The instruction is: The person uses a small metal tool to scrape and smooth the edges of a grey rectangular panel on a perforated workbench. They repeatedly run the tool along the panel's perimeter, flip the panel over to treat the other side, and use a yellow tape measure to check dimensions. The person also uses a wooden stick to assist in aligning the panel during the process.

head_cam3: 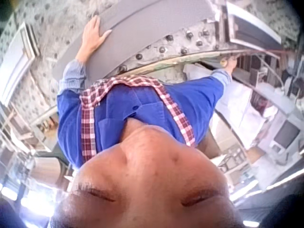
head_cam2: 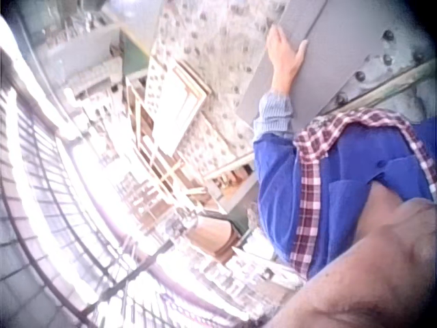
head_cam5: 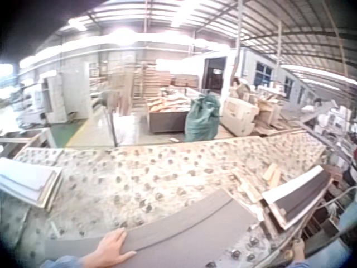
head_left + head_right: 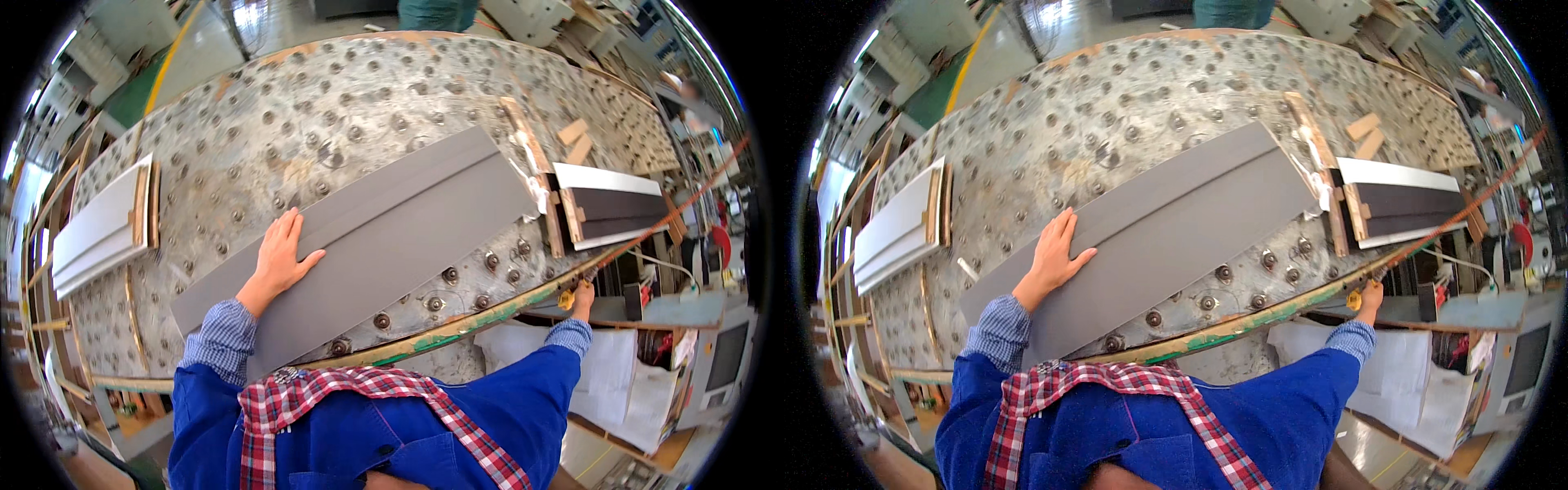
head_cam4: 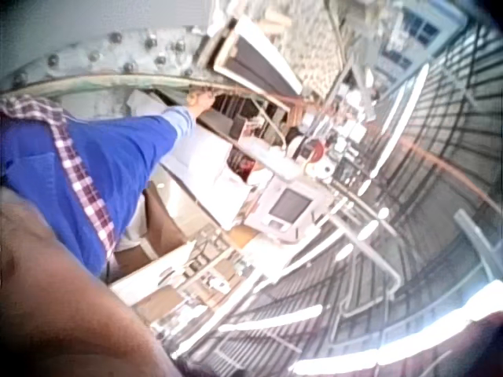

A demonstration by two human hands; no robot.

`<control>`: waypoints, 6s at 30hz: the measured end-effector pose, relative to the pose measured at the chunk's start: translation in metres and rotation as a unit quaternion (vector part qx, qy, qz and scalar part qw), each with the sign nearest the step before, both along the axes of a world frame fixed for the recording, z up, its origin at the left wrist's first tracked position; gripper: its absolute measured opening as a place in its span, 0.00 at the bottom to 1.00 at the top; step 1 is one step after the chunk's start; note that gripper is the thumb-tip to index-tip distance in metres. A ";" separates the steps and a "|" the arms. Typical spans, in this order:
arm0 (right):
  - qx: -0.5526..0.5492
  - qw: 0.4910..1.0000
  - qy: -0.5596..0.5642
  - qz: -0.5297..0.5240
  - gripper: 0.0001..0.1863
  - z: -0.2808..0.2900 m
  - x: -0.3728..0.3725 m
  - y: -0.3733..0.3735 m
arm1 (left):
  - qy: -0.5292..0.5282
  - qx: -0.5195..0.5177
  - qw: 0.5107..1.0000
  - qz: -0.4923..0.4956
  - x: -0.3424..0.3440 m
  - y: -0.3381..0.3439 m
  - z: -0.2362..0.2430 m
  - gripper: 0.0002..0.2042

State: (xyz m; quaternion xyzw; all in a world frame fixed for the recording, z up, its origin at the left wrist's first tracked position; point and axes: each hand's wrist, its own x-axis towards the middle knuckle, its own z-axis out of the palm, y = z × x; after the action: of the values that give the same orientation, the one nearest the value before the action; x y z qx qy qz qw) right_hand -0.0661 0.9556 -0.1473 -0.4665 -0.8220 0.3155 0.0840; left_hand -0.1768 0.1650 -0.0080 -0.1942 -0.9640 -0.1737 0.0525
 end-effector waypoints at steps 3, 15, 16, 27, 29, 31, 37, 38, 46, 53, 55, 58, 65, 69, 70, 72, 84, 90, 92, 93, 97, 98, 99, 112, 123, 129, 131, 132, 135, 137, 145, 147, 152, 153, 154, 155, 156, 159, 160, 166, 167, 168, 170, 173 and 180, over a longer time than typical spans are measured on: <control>0.143 0.988 -0.054 0.015 0.26 -0.004 -0.005 -0.011 | 0.009 -0.005 1.000 0.018 -0.002 0.006 -0.006 0.36; 0.226 0.952 0.207 0.023 0.19 0.073 0.038 -0.115 | -0.003 0.036 0.996 -0.076 -0.081 0.090 -0.033 0.38; 0.224 0.956 0.189 0.012 0.16 0.095 0.051 -0.119 | -0.001 0.034 0.996 -0.083 -0.078 0.088 -0.034 0.38; 0.095 0.938 0.330 0.049 0.09 0.310 0.128 -0.204 | 0.027 -0.017 0.999 0.024 0.021 -0.023 -0.022 0.36; -0.082 0.899 0.419 0.102 0.14 0.354 0.115 -0.250 | 0.035 -0.029 0.997 0.067 0.049 -0.055 -0.016 0.38; -0.171 0.834 0.476 0.221 0.11 0.385 0.114 -0.295 | 0.024 -0.039 0.993 0.111 0.086 -0.097 -0.016 0.40; -0.387 0.719 0.474 0.330 0.09 0.407 0.098 -0.383 | 0.024 -0.066 0.964 0.257 0.168 -0.197 -0.012 0.48; -0.385 0.704 0.490 0.342 0.09 0.406 0.092 -0.398 | 0.022 -0.075 0.958 0.274 0.178 -0.210 -0.009 0.49; -0.428 0.638 0.533 0.354 0.09 0.395 0.046 -0.532 | 0.011 0.005 0.920 0.393 0.220 -0.256 -0.018 0.38; -0.392 0.639 0.543 0.378 0.08 0.409 0.043 -0.581 | 0.097 0.075 0.939 0.321 0.216 -0.239 -0.029 0.20; -0.401 0.626 0.555 0.373 0.08 0.408 0.045 -0.578 | 0.115 0.017 0.949 0.293 0.214 -0.234 -0.021 0.20; -0.349 0.651 0.569 0.360 0.07 0.405 0.047 -0.584 | 0.084 0.054 0.965 0.241 0.195 -0.226 -0.025 0.23; -0.281 0.690 0.588 0.315 0.06 0.413 0.043 -0.573 | 0.025 -0.015 0.991 0.127 0.129 -0.174 -0.006 0.36; -0.165 0.719 0.614 0.280 0.06 0.412 0.036 -0.565 | 0.040 -0.017 0.991 0.123 0.091 -0.133 -0.010 0.41; -0.173 0.711 0.625 0.272 0.06 0.411 0.033 -0.563 | 0.038 -0.019 0.991 0.130 0.086 -0.124 -0.009 0.41; -0.206 0.698 0.629 0.272 0.06 0.408 0.030 -0.558 | 0.043 -0.010 0.989 0.139 0.077 -0.116 -0.010 0.42; -0.134 0.676 0.677 0.259 0.06 0.395 0.007 -0.526 | 0.064 -0.007 0.991 0.118 0.102 -0.177 -0.013 0.40; -0.217 0.746 0.580 0.245 0.06 0.415 0.045 -0.482 | 0.058 -0.022 0.992 0.110 0.115 -0.218 -0.012 0.38; -0.338 0.696 0.579 0.256 0.07 0.418 0.062 -0.459 | 0.056 -0.034 0.991 0.117 0.119 -0.224 -0.010 0.36; -0.375 0.681 0.576 0.255 0.07 0.419 0.067 -0.451 | 0.061 -0.041 0.990 0.122 0.120 -0.224 -0.011 0.35; -0.342 0.742 0.523 0.242 0.07 0.410 0.087 -0.436 | 0.093 -0.068 0.988 0.107 0.121 -0.224 -0.013 0.33; -0.326 0.768 0.498 0.239 0.07 0.404 0.091 -0.428 | 0.102 -0.071 0.988 0.094 0.121 -0.224 -0.014 0.32; -0.309 0.792 0.472 0.234 0.08 0.395 0.096 -0.416 | 0.102 -0.070 0.988 0.093 0.121 -0.225 -0.013 0.32; 0.025 0.942 0.333 -0.018 0.12 0.198 0.146 -0.276 | 0.087 -0.091 0.988 0.092 0.124 -0.230 -0.024 0.29; 0.143 0.963 0.191 -0.123 0.11 -0.018 0.076 -0.223 | 0.066 -0.104 0.988 0.094 0.129 -0.231 -0.024 0.30; 0.177 0.960 0.157 -0.150 0.12 -0.019 0.029 -0.195 | 0.054 -0.117 0.987 0.092 0.129 -0.233 -0.024 0.31; 0.152 0.964 0.153 -0.157 0.12 -0.019 0.024 -0.183 | 0.056 -0.111 0.988 0.092 0.129 -0.237 -0.026 0.31; 0.158 0.965 0.147 -0.151 0.12 -0.020 0.022 -0.176 | 0.057 -0.107 0.988 0.093 0.130 -0.238 -0.027 0.31; 0.132 0.975 0.132 -0.122 0.13 -0.021 0.019 -0.150 | 0.050 -0.107 0.989 0.092 0.129 -0.239 -0.028 0.31; 0.115 0.981 0.128 -0.094 0.13 -0.021 0.015 -0.131 | 0.040 -0.103 0.989 0.095 0.127 -0.234 -0.024 0.31; 0.077 0.982 0.093 -0.142 0.10 -0.017 0.000 -0.096 | 0.006 -0.114 0.986 0.119 0.130 -0.232 -0.021 0.31; 0.111 0.979 0.064 -0.161 0.12 -0.010 -0.007 -0.091 | 0.001 -0.112 0.986 0.122 0.131 -0.231 -0.021 0.31; 0.161 0.969 -0.001 -0.189 0.21 0.003 -0.016 -0.093 | 0.008 -0.152 0.980 0.129 0.131 -0.227 -0.018 0.30; 0.170 0.968 0.009 -0.185 0.22 0.001 -0.015 -0.092 | 0.012 -0.155 0.980 0.127 0.131 -0.229 -0.020 0.30; 0.177 0.968 0.021 -0.179 0.23 0.004 -0.018 -0.094 | 0.017 -0.158 0.979 0.127 0.133 -0.230 -0.021 0.30; 0.173 0.970 0.030 -0.170 0.24 0.007 -0.020 -0.096 | 0.021 -0.162 0.978 0.128 0.135 -0.232 -0.022 0.30; 0.169 0.972 0.040 -0.161 0.25 0.011 -0.020 -0.098 | 0.023 -0.160 0.978 0.131 0.137 -0.233 -0.024 0.31; 0.162 0.975 0.055 -0.139 0.29 0.021 -0.012 -0.103 | 0.024 -0.156 0.980 0.125 0.134 -0.229 -0.022 0.31; 0.160 0.977 0.059 -0.130 0.30 0.022 -0.009 -0.103 | 0.023 -0.157 0.980 0.122 0.135 -0.230 -0.022 0.31; 0.238 0.958 0.108 -0.122 0.26 0.030 -0.002 -0.106 | 0.018 -0.070 0.991 0.116 0.138 -0.218 -0.019 0.32; 0.243 0.962 0.082 -0.097 0.25 0.053 -0.007 -0.137 | 0.009 -0.092 0.987 0.133 0.143 -0.209 -0.009 0.33; 0.252 0.957 0.107 -0.097 0.25 0.074 -0.006 -0.165 | 0.012 -0.103 0.987 0.124 0.141 -0.206 -0.006 0.33; 0.362 0.904 0.214 -0.078 0.24 0.059 0.009 -0.162 | 0.014 -0.102 0.988 0.113 0.119 -0.194 -0.009 0.34; 0.339 0.913 0.226 -0.002 0.25 0.085 -0.018 -0.222 | 0.011 -0.076 0.989 0.128 0.100 -0.166 -0.005 0.34; 0.202 0.842 0.319 0.385 0.24 0.143 -0.047 -0.480 | 0.027 -0.056 0.990 0.126 0.074 -0.091 -0.001 0.38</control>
State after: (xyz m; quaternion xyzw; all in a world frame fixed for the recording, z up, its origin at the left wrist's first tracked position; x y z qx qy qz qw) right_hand -0.1130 0.4751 -0.0046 0.0415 -0.9089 0.2806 0.3057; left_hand -0.1027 0.0742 -0.0088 -0.0788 -0.9872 -0.1060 0.0894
